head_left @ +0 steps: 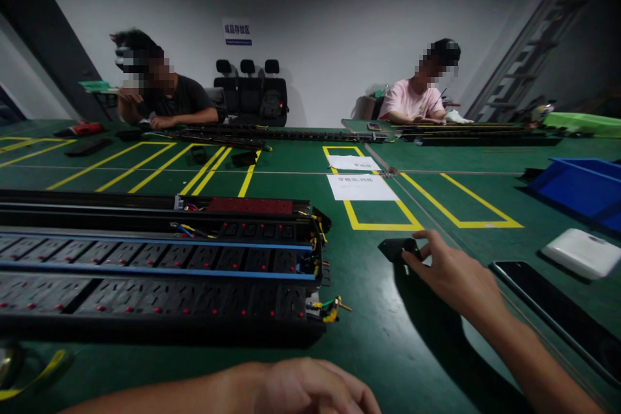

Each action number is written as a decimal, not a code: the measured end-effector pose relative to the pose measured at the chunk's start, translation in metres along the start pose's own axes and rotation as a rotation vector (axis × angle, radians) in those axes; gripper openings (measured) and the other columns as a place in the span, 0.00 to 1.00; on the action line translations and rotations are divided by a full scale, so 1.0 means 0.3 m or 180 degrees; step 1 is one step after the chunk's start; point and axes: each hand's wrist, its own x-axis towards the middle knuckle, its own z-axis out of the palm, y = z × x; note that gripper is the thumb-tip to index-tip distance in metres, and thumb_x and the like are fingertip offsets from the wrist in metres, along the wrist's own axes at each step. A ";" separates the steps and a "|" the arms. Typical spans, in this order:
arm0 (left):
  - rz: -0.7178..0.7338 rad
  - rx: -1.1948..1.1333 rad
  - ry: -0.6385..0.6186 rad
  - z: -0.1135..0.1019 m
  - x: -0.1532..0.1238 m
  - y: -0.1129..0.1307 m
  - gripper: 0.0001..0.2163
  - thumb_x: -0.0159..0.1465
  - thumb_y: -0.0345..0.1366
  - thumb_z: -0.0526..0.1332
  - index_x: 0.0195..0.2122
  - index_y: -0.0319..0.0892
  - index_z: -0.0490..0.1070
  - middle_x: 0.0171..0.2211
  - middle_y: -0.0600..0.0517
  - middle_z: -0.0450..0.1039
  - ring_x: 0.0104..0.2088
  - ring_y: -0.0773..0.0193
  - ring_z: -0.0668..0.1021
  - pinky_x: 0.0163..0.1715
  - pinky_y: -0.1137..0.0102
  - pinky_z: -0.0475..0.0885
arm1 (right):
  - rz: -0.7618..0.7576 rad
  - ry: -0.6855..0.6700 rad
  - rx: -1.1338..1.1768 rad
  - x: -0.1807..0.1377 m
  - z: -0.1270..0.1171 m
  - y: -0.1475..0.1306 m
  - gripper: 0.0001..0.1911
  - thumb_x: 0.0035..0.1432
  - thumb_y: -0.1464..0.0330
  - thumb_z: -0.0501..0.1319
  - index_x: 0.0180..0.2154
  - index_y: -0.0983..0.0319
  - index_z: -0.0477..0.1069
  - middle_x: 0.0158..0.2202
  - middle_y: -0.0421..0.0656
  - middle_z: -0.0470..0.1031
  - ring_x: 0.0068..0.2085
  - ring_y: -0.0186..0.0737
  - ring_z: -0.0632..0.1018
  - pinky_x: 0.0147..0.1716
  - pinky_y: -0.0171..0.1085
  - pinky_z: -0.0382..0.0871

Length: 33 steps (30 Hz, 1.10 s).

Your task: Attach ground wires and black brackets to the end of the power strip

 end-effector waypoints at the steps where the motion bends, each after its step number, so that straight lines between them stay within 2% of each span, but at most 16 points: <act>1: -0.0015 -0.0015 0.0029 0.003 -0.004 0.008 0.14 0.43 0.37 0.67 0.32 0.38 0.82 0.21 0.52 0.68 0.16 0.70 0.66 0.13 0.77 0.57 | -0.0024 -0.0019 -0.0070 -0.002 -0.001 -0.001 0.22 0.63 0.50 0.59 0.53 0.54 0.70 0.40 0.49 0.84 0.33 0.58 0.81 0.25 0.42 0.56; 5: -0.0111 -0.0042 0.0016 0.017 -0.010 0.027 0.15 0.44 0.36 0.65 0.33 0.37 0.82 0.22 0.51 0.70 0.18 0.69 0.69 0.14 0.77 0.60 | -0.0064 -0.0057 -0.0181 -0.004 -0.011 -0.009 0.22 0.64 0.50 0.57 0.51 0.55 0.73 0.40 0.48 0.83 0.37 0.61 0.82 0.25 0.44 0.61; 7: -0.0143 -0.0022 -0.0040 0.022 -0.005 0.028 0.15 0.44 0.36 0.64 0.32 0.37 0.82 0.22 0.51 0.71 0.18 0.68 0.70 0.14 0.77 0.62 | -0.0127 0.0185 -0.0150 -0.006 -0.022 -0.039 0.23 0.65 0.49 0.57 0.51 0.57 0.74 0.42 0.50 0.82 0.38 0.59 0.82 0.25 0.44 0.63; 9: -0.0118 -0.0022 -0.0057 0.025 -0.001 0.026 0.15 0.44 0.36 0.64 0.32 0.37 0.82 0.22 0.51 0.71 0.18 0.68 0.69 0.15 0.76 0.64 | -0.0465 0.0415 0.0070 -0.017 -0.041 -0.102 0.23 0.68 0.49 0.56 0.52 0.57 0.75 0.45 0.51 0.80 0.36 0.54 0.81 0.26 0.43 0.66; 10: -0.0090 -0.0029 -0.0038 0.027 0.000 0.026 0.14 0.44 0.36 0.64 0.31 0.37 0.82 0.22 0.51 0.70 0.18 0.68 0.69 0.15 0.77 0.64 | -0.0810 0.0357 0.0349 -0.026 -0.052 -0.144 0.22 0.70 0.52 0.55 0.53 0.57 0.75 0.45 0.50 0.79 0.34 0.48 0.80 0.29 0.43 0.69; 12: -0.0041 -0.0022 0.0001 0.029 -0.002 0.028 0.14 0.44 0.36 0.64 0.31 0.37 0.82 0.22 0.52 0.70 0.19 0.69 0.69 0.16 0.77 0.65 | -0.1583 -0.0117 0.0832 -0.049 -0.076 -0.243 0.21 0.74 0.57 0.52 0.60 0.56 0.72 0.47 0.49 0.78 0.34 0.42 0.79 0.35 0.41 0.73; 14: -0.0019 0.0013 0.0009 0.028 -0.005 0.030 0.14 0.44 0.36 0.64 0.31 0.37 0.82 0.22 0.52 0.70 0.20 0.69 0.69 0.17 0.77 0.64 | -0.2118 -0.0612 0.0901 -0.071 -0.098 -0.343 0.23 0.75 0.59 0.53 0.67 0.54 0.66 0.49 0.48 0.76 0.38 0.42 0.80 0.39 0.41 0.74; 17: 0.0026 0.0047 0.0009 0.019 -0.002 0.026 0.13 0.44 0.36 0.65 0.31 0.37 0.82 0.22 0.52 0.70 0.20 0.69 0.68 0.18 0.77 0.63 | -0.2397 -0.0942 0.0800 -0.084 -0.119 -0.452 0.25 0.76 0.59 0.53 0.70 0.56 0.62 0.50 0.50 0.76 0.44 0.47 0.81 0.41 0.43 0.74; 19: 0.0086 0.0018 -0.0017 0.004 0.009 0.012 0.13 0.44 0.36 0.65 0.31 0.37 0.82 0.22 0.52 0.70 0.21 0.70 0.68 0.19 0.77 0.62 | -0.2465 -0.1023 0.0790 -0.076 -0.117 -0.480 0.20 0.76 0.60 0.54 0.63 0.58 0.70 0.49 0.50 0.77 0.47 0.48 0.80 0.43 0.43 0.73; 21: 0.0128 -0.0108 -0.0156 -0.013 0.024 -0.009 0.15 0.45 0.38 0.66 0.32 0.36 0.82 0.24 0.51 0.71 0.22 0.70 0.69 0.22 0.77 0.63 | -0.2422 -0.0931 0.0837 -0.062 -0.103 -0.471 0.14 0.74 0.63 0.55 0.52 0.60 0.76 0.44 0.48 0.78 0.45 0.47 0.80 0.42 0.43 0.72; 23: 0.0135 -0.0312 -0.0385 -0.029 0.036 -0.030 0.17 0.48 0.41 0.65 0.35 0.35 0.83 0.28 0.48 0.74 0.26 0.68 0.73 0.26 0.76 0.66 | -0.2259 -0.0743 0.0970 -0.048 -0.085 -0.434 0.10 0.71 0.67 0.56 0.42 0.61 0.76 0.38 0.45 0.78 0.39 0.44 0.78 0.39 0.42 0.70; 26: 0.0115 -0.0558 -0.0718 -0.042 0.039 -0.052 0.21 0.55 0.46 0.62 0.40 0.35 0.83 0.35 0.47 0.77 0.32 0.65 0.75 0.31 0.73 0.68 | -0.1916 -0.0620 0.1404 -0.029 -0.076 -0.343 0.08 0.66 0.69 0.57 0.35 0.60 0.74 0.32 0.43 0.77 0.32 0.40 0.76 0.33 0.39 0.68; 29: 0.0001 -0.0676 -0.0985 -0.048 0.033 -0.060 0.22 0.61 0.50 0.60 0.44 0.37 0.82 0.40 0.46 0.78 0.35 0.64 0.77 0.34 0.71 0.69 | -0.1241 -0.0732 0.2214 -0.002 -0.095 -0.239 0.09 0.64 0.61 0.63 0.40 0.59 0.76 0.31 0.42 0.78 0.30 0.39 0.77 0.29 0.37 0.68; 31: -0.0017 -0.0747 -0.1139 -0.051 0.030 -0.065 0.23 0.63 0.51 0.58 0.46 0.38 0.82 0.43 0.46 0.79 0.37 0.64 0.78 0.37 0.71 0.69 | -0.0612 -0.0685 0.2891 0.022 -0.109 -0.175 0.17 0.59 0.56 0.68 0.45 0.60 0.76 0.33 0.43 0.80 0.30 0.41 0.77 0.27 0.37 0.69; 33: 0.0026 -0.0809 -0.1282 -0.053 0.029 -0.070 0.23 0.65 0.51 0.55 0.47 0.39 0.81 0.44 0.46 0.79 0.39 0.63 0.78 0.37 0.70 0.69 | -0.0008 -0.0395 0.3330 0.044 -0.111 -0.124 0.26 0.55 0.54 0.71 0.52 0.60 0.75 0.29 0.40 0.78 0.25 0.37 0.72 0.22 0.35 0.64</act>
